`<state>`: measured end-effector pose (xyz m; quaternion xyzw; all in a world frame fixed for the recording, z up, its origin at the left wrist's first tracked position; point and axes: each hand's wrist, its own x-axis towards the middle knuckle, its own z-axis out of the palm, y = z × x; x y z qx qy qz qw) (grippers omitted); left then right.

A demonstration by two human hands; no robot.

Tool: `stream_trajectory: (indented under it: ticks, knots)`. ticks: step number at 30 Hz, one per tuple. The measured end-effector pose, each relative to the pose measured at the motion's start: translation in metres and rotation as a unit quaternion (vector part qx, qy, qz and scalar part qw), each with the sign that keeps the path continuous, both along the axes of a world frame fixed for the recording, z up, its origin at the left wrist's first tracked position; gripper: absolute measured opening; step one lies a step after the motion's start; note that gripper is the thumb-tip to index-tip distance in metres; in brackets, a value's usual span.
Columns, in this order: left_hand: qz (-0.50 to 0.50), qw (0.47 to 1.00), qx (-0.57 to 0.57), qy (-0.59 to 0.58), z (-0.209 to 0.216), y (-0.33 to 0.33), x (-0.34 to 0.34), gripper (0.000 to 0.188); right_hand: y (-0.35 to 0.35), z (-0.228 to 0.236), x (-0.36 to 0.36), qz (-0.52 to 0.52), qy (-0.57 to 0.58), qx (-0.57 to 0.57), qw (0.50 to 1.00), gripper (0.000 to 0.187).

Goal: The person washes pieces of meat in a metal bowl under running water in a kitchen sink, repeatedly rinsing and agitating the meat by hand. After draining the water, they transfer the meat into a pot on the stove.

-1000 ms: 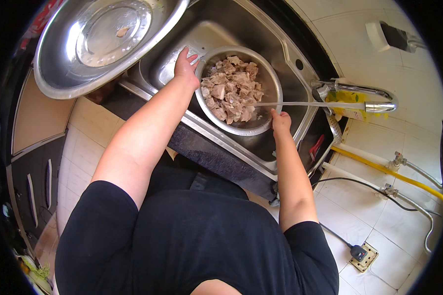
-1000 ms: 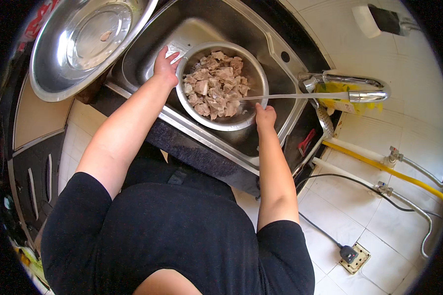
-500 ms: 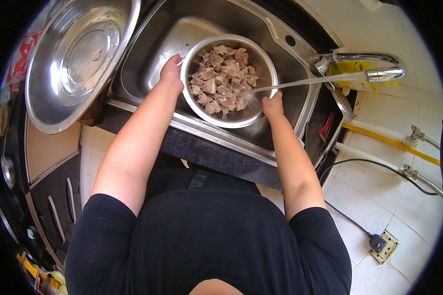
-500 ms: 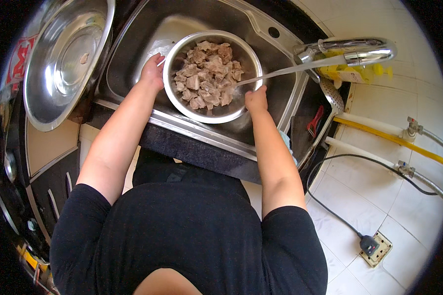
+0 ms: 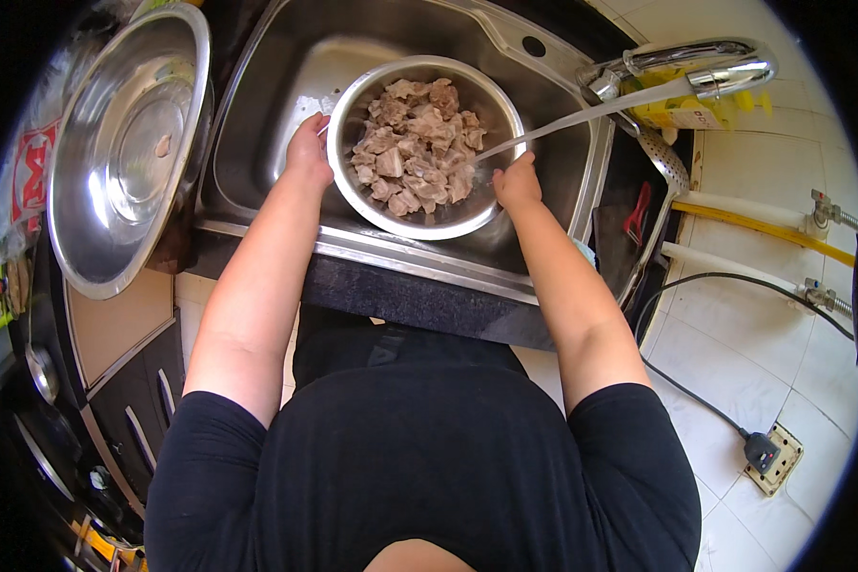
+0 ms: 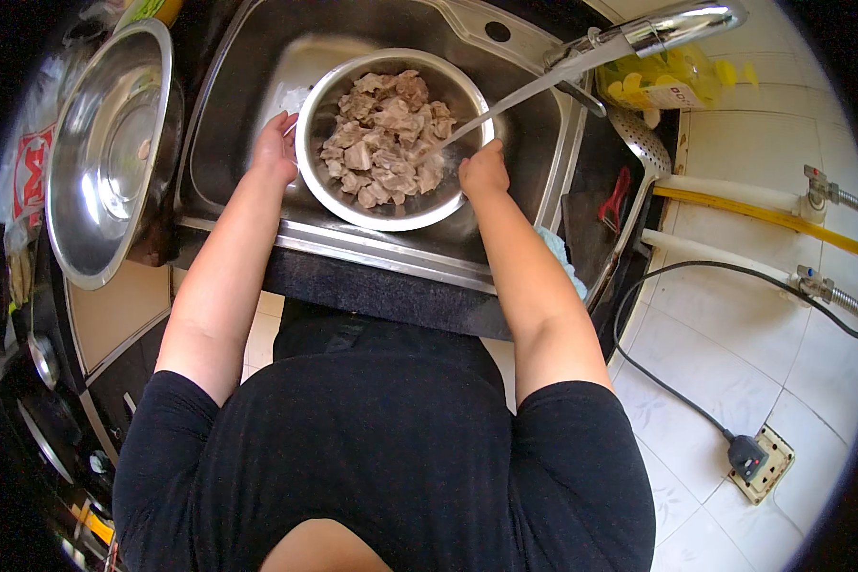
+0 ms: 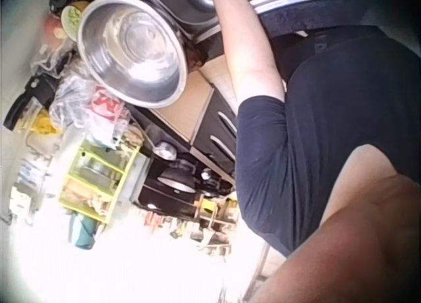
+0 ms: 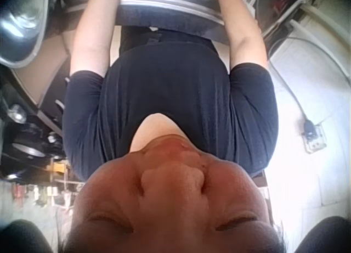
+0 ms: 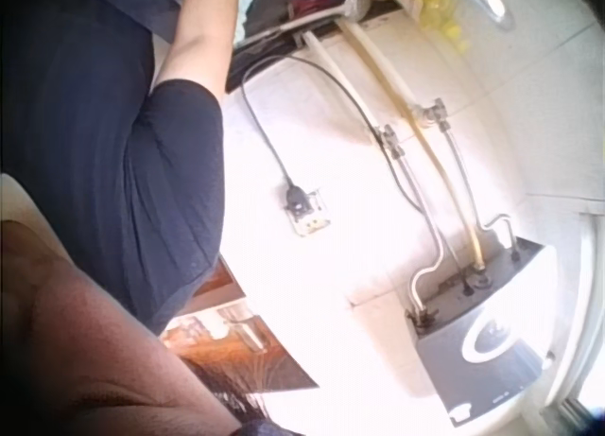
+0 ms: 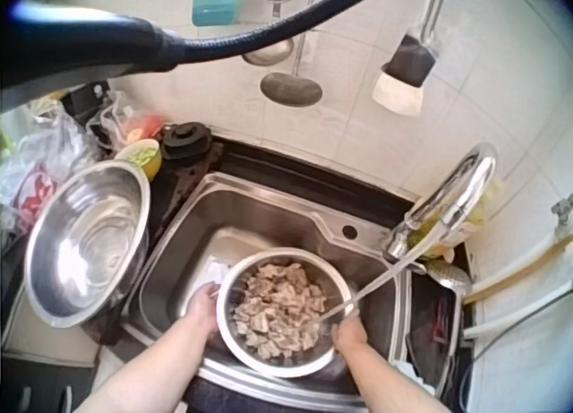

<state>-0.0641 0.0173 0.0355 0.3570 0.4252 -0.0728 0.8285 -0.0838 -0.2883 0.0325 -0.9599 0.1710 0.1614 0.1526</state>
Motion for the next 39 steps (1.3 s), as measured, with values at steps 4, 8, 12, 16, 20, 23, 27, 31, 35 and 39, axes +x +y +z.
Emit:
stream_trajectory:
  ticks: [4,8,12,16,20,23,27,31,35,39]
  knots:
    - [-0.011,1.0,0.003,-0.01,-0.005,0.003,0.0,0.037,0.002,0.002,-0.001,-0.009,0.002,-0.002,1.0,0.045]
    - [-0.012,1.0,0.002,-0.006,-0.005,0.004,0.001,0.038,0.002,0.004,-0.001,-0.011,0.009,-0.002,1.0,0.046]
    - [-0.013,1.0,0.007,-0.012,-0.006,0.004,0.0,0.037,0.002,0.002,0.0,-0.021,0.017,-0.009,1.0,0.047]
    - [-0.009,1.0,0.009,-0.022,0.003,0.005,-0.004,0.035,0.004,0.001,0.004,-0.016,0.028,-0.014,0.999,0.048]
    - [-0.047,0.998,-0.021,-0.037,0.036,-0.012,-0.011,0.03,-0.001,0.001,0.004,-0.038,0.032,0.005,0.999,0.05]
    - [-0.068,0.996,0.002,-0.053,0.034,-0.013,-0.011,0.032,-0.006,-0.004,0.002,-0.012,0.0,0.005,1.0,0.051]
    - [-0.126,0.985,0.1,-0.061,0.015,-0.004,-0.014,0.049,0.003,0.005,0.0,-0.005,0.003,0.001,1.0,0.051]
    - [-0.174,0.938,0.283,-0.095,-0.017,-0.004,-0.014,0.058,0.005,0.002,0.001,-0.011,-0.003,-0.001,1.0,0.05]
    - [-0.227,0.693,0.657,-0.191,0.016,-0.018,-0.027,0.039,0.001,-0.002,-0.001,-0.006,-0.014,0.003,1.0,0.051]
    - [-0.273,0.651,0.597,-0.38,0.083,-0.03,-0.036,0.027,-0.01,-0.012,0.002,0.01,-0.029,0.055,0.998,0.062]
